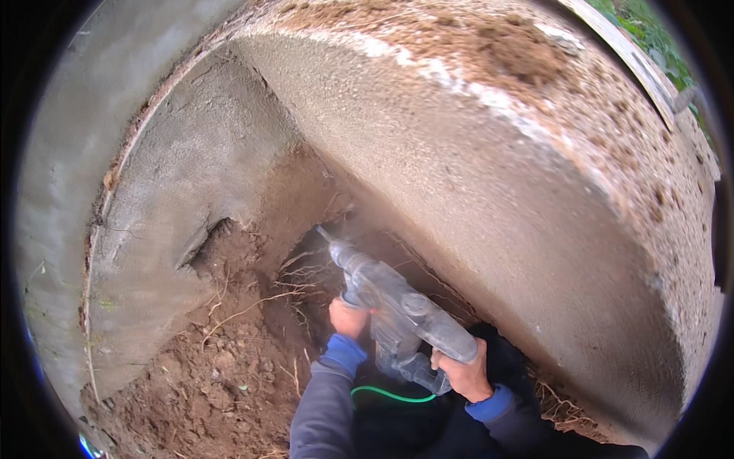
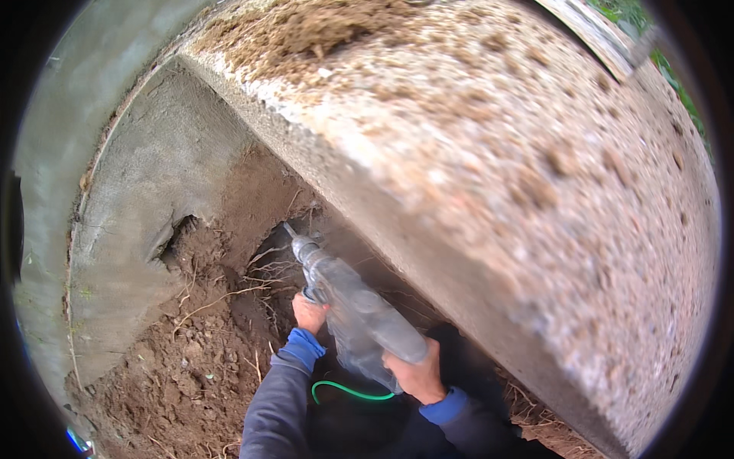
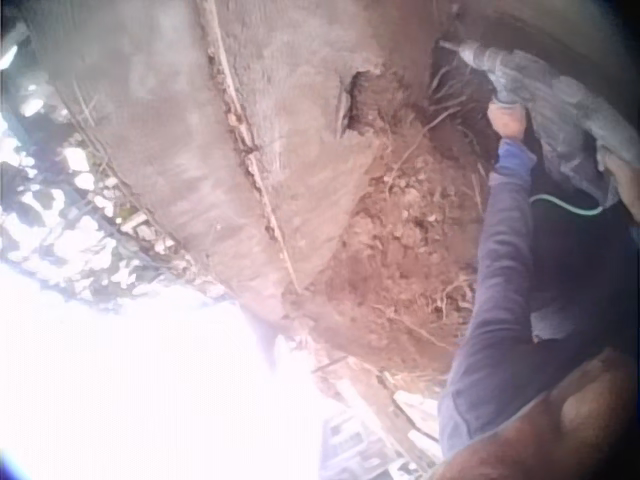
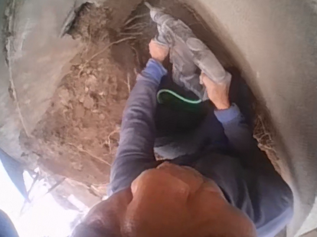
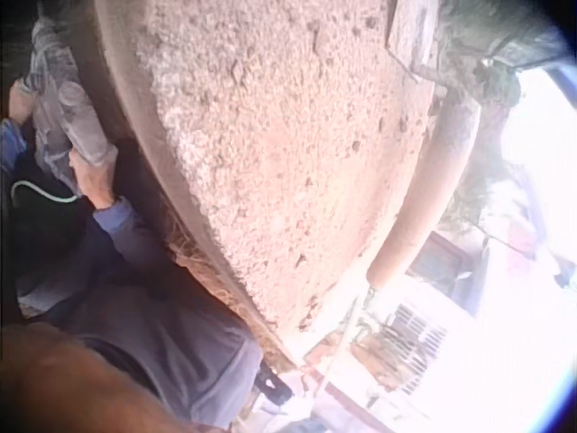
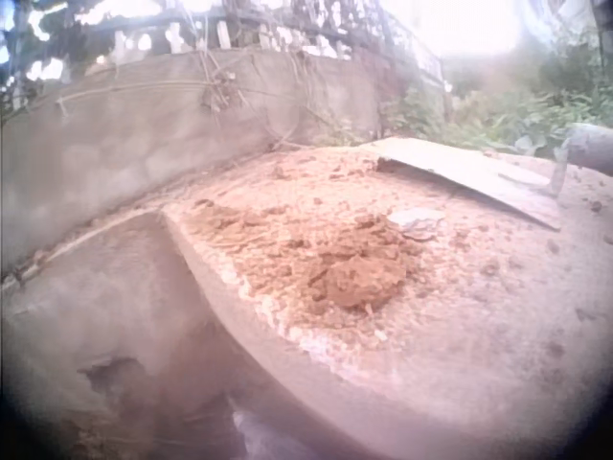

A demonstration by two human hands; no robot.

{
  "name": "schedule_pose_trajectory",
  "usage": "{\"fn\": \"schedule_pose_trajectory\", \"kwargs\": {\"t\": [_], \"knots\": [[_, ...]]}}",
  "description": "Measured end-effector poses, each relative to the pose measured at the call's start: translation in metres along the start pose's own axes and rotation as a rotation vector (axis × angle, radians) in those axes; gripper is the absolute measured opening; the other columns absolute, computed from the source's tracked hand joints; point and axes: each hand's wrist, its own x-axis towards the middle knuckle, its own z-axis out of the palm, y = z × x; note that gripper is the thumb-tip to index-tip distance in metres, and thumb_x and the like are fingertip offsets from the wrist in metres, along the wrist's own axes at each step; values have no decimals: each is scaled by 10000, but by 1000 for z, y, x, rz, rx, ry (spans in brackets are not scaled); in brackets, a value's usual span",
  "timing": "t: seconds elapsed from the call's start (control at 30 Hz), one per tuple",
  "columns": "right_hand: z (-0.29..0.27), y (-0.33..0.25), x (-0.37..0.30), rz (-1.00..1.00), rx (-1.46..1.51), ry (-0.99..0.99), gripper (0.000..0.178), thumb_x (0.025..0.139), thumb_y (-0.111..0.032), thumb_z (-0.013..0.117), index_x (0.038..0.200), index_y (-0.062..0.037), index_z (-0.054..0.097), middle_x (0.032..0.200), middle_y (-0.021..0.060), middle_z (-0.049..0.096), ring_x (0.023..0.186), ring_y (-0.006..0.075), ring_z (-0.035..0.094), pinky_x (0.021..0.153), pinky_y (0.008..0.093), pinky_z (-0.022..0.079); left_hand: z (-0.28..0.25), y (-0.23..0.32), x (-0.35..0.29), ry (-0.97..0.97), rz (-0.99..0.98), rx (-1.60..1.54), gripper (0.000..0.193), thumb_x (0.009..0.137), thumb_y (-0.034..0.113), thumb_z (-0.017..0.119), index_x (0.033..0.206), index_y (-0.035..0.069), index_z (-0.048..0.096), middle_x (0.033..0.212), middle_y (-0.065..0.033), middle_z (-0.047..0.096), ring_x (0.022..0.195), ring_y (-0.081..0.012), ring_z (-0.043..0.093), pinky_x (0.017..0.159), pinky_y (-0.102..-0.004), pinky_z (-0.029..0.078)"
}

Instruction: The person uses a jackhammer to break concrete and soil inside a pit, then switches to a shovel to clear debris. The person repeatedly alternates between drilling and shoveling to remove material from the pit.

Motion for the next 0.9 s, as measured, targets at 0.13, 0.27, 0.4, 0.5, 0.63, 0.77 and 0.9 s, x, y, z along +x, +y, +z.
{"fn": "schedule_pose_trajectory", "kwargs": {"t": [0.13,0.27,0.4,0.5,0.63,0.77,0.9], "knots": [[22,-21,28,-110,-162,-26,201,776,-32,699,965,35,705,816,146,743,742,185,717,682,355,551,25,-39,22,86,-242,-294,294,734,175,828,949,14,707,895,-199,720,842,-389,702,782,-467,547],[45,-14,24,-372,-406,-17,191,762,-58,733,935,15,703,835,175,721,768,340,730,678,381,554,25,-78,31,44,-228,-343,473,705,119,832,1118,14,627,1074,-221,648,1018,-404,627,910,-488,498],[41,3,-14,-331,-315,-28,188,750,-63,756,916,9,706,831,155,726,747,301,737,672,382,556,31,-94,4,-99,-87,65,776,582,134,919,1255,16,549,1182,-208,584,1124,-395,567,976,-473,472],[28,12,-21,-359,-296,-13,173,750,-51,758,907,2,708,818,137,725,739,282,736,668,379,554,40,-96,-2,18,146,134,914,562,147,940,1353,6,504,1255,-205,558,1186,-386,534,1026,-459,450],[26,2,0,-389,-249,-71,200,749,-26,755,941,13,714,828,117,733,748,258,739,688,363,559,38,-96,17,9,86,-33,882,612,99,881,1389,-16,480,1304,-221,531,1248,-395,490,1076,-440,402],[52,-28,21,-350,-183,-52,270,738,-33,729,997,42,701,831,170,723,776,222,741,712,342,561,42,-85,44,71,54,-916,500,788,59,756,1254,-9,589,1142,-145,639,1045,-319,642,904,-432,530],[70,-68,36,-476,-315,-77,287,732,-50,730,998,51,690,836,188,726,771,259,744,715,356,562,46,-56,49,-87,-221,-1393,254,885,78,706,1127,15,659,1012,-82,690,994,-228,677,847,-385,563]]}}
